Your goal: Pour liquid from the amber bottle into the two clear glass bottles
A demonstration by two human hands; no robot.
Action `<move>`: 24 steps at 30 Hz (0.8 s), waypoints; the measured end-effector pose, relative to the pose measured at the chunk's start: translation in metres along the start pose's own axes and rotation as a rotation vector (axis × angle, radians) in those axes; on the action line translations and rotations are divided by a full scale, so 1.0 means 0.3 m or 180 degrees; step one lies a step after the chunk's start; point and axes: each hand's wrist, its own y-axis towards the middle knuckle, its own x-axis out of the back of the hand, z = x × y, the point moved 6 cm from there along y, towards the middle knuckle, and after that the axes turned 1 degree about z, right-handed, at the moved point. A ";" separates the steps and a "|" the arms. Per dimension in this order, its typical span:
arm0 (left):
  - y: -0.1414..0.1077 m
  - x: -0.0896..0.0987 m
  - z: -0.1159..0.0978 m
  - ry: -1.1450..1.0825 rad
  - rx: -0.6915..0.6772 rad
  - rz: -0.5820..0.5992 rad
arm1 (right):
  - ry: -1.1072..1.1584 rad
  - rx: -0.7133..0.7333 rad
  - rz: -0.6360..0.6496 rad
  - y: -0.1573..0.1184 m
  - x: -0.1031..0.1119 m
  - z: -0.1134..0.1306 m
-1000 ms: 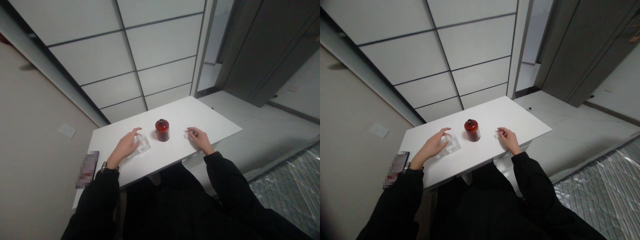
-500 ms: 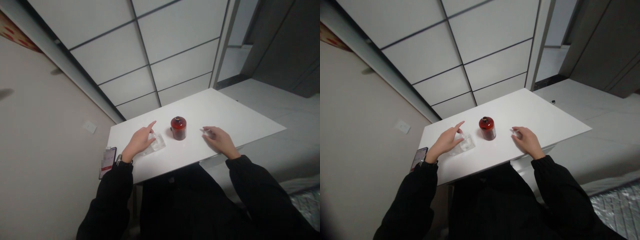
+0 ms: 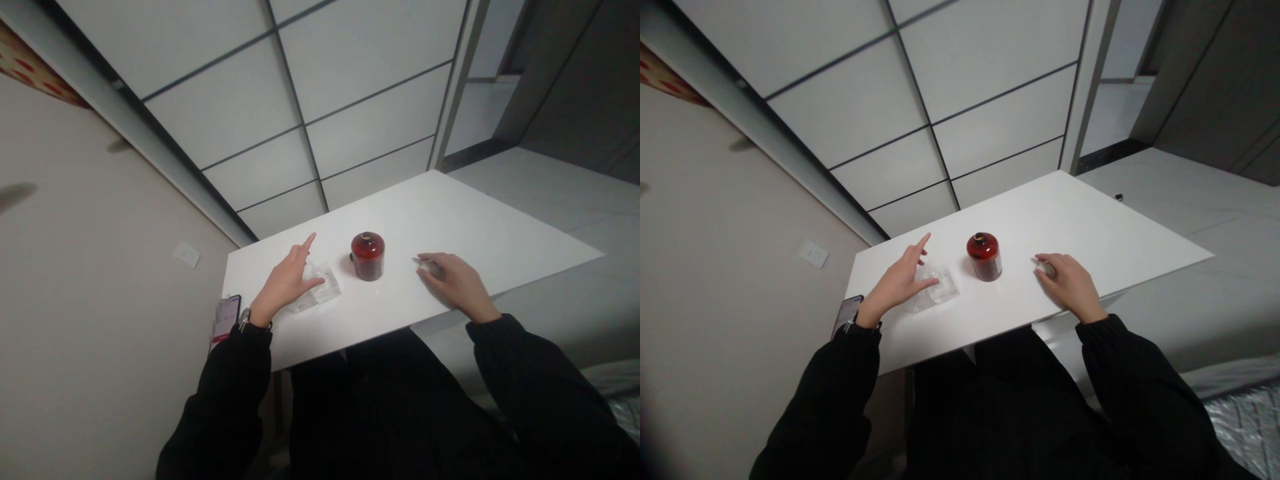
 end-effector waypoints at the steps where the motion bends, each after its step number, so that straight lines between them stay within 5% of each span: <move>1: 0.002 -0.005 0.010 0.0082 0.0147 -0.0011 | -0.0008 0.0002 0.0001 0.000 0.001 0.001; 16: 0.001 -0.060 -0.050 -0.0096 -0.0550 0.0467 | -0.0090 -0.0008 0.0072 0.000 0.004 0.017; 20: 0.001 -0.056 -0.017 0.0225 -0.0156 0.0218 | -0.0100 -0.0016 0.0066 0.000 0.005 0.019; 24: -0.007 -0.061 -0.004 0.0044 -0.0236 0.0278 | -0.0141 -0.0010 0.0067 -0.001 0.007 0.021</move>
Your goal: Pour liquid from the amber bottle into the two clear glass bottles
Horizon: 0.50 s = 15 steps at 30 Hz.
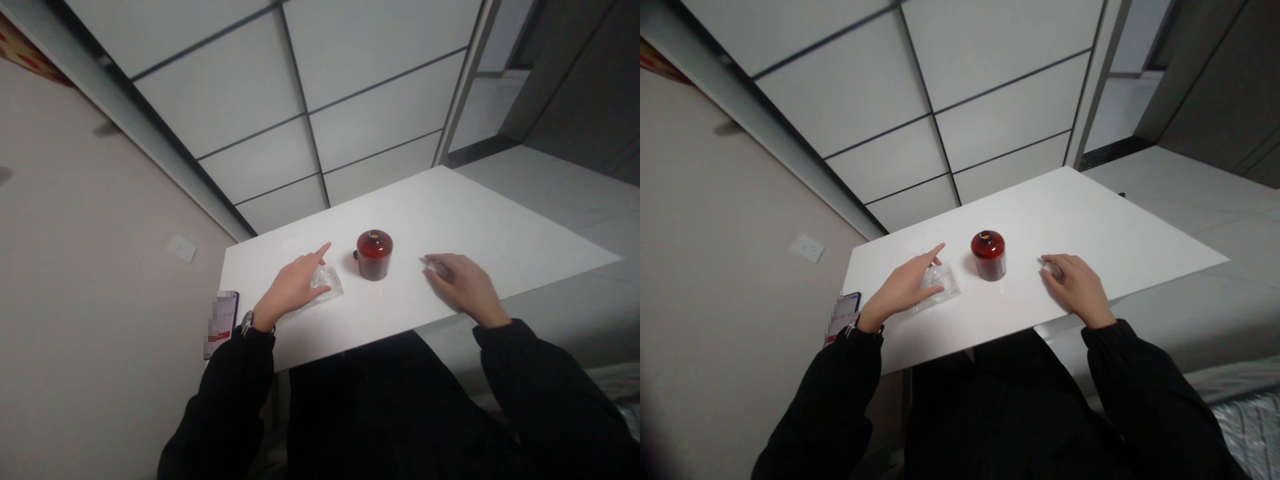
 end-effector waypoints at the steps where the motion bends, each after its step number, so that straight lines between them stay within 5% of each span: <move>1: -0.002 0.000 0.003 -0.0047 -0.0021 0.0008 | 0.0003 0.0011 0.0009 0.000 0.000 0.001; 7: -0.005 -0.004 0.013 0.0205 0.0254 -0.0107 | -0.0031 0.0005 0.0000 -0.001 0.002 0.003; 12: -0.015 -0.012 -0.020 0.0043 -0.0076 -0.0200 | -0.0048 -0.0004 0.0034 -0.002 0.004 0.007; 15: -0.012 -0.010 -0.007 0.0065 0.0234 -0.0346 | -0.0057 -0.0007 0.0045 -0.001 0.005 0.009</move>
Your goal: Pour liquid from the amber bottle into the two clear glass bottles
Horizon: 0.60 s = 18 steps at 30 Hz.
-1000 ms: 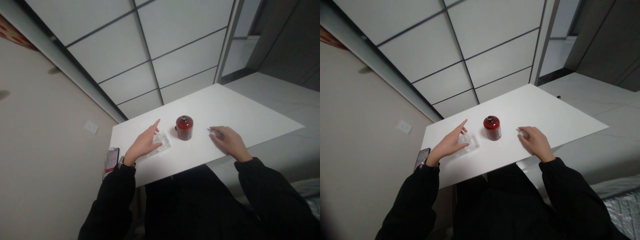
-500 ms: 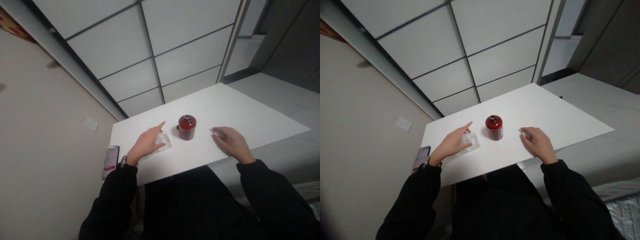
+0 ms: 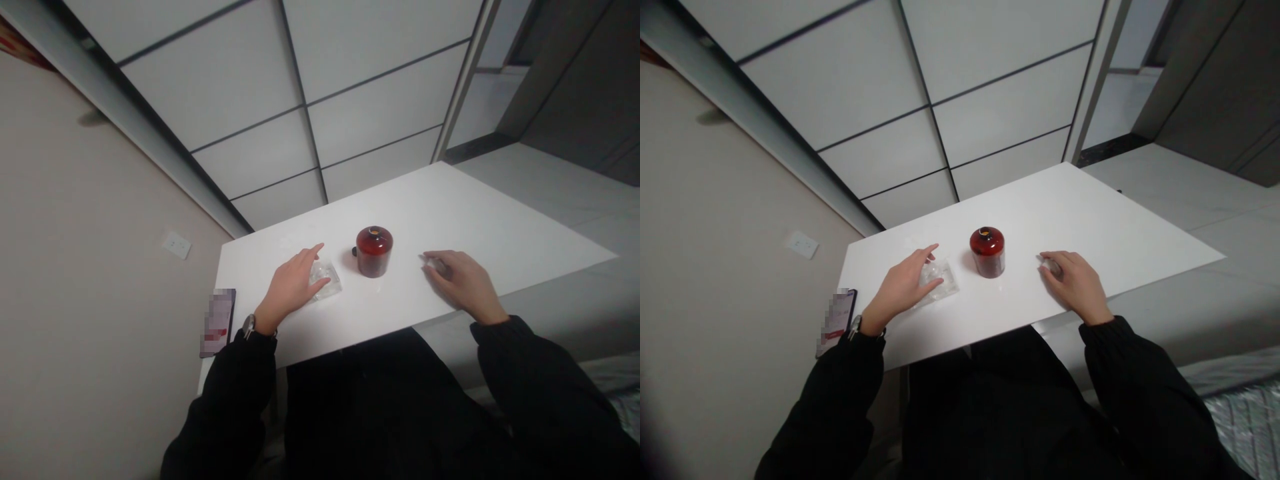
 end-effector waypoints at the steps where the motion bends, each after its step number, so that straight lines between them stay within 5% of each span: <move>1: 0.002 0.001 0.009 0.0073 0.0181 -0.0038 | -0.0006 -0.0009 -0.0003 0.000 0.001 0.000; 4: 0.006 0.000 0.021 0.0218 0.0364 0.0017 | -0.0025 -0.0020 -0.0011 0.000 0.001 -0.001; 8: 0.001 0.005 0.001 0.0050 -0.0116 0.0187 | -0.0071 0.0008 -0.0012 0.000 0.001 0.002; 13: 0.003 0.009 0.018 -0.0064 0.0282 0.0015 | -0.0132 0.0038 -0.0058 -0.001 0.005 0.008; 18: 0.003 -0.011 0.017 -0.0225 0.0239 -0.0101 | 0.0027 0.0191 -0.0018 -0.003 0.010 0.015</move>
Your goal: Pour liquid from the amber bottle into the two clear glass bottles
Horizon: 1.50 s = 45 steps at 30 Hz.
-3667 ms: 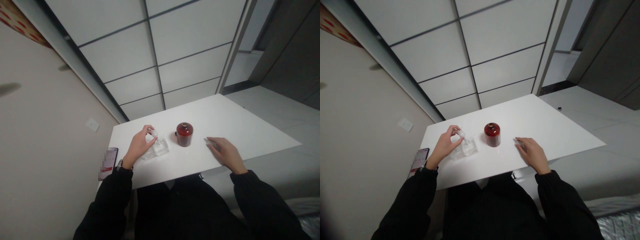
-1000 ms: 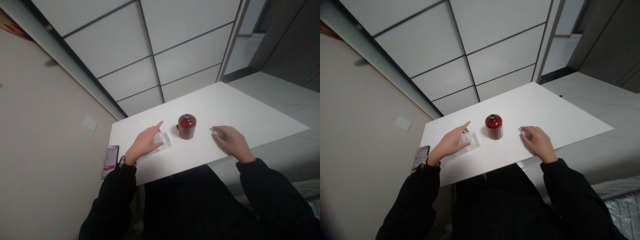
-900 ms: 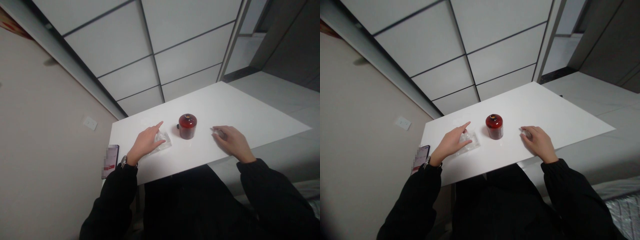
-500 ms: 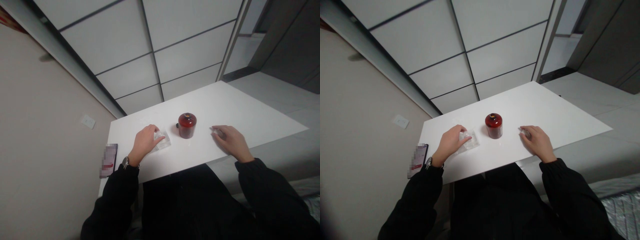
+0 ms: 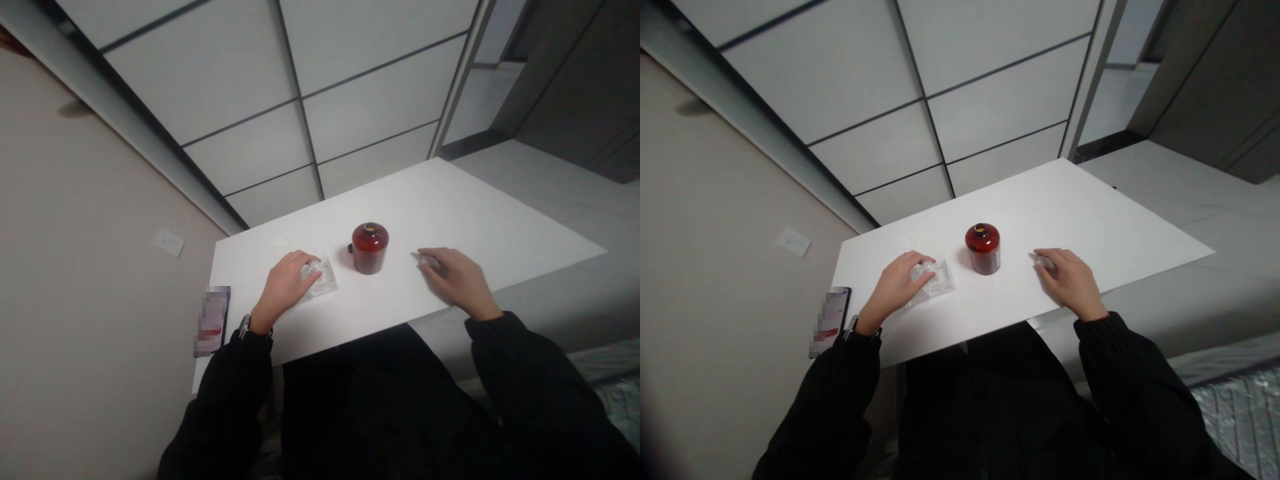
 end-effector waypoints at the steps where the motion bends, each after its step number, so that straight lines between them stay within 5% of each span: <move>1: -0.001 -0.003 0.004 0.0022 0.0021 -0.0034 | 0.0062 0.0052 0.0035 -0.001 0.000 0.002; 9: -0.006 -0.015 0.029 0.0035 0.0436 -0.0297 | 0.0319 0.0217 0.0114 -0.008 -0.004 0.012; 26: -0.031 0.021 -0.020 0.0310 0.0152 -0.0083 | 0.0171 0.0224 0.0088 -0.016 -0.009 0.004; 45: -0.003 -0.016 0.031 0.0018 0.0498 -0.0228 | 0.0168 0.0040 0.0156 -0.009 0.003 0.026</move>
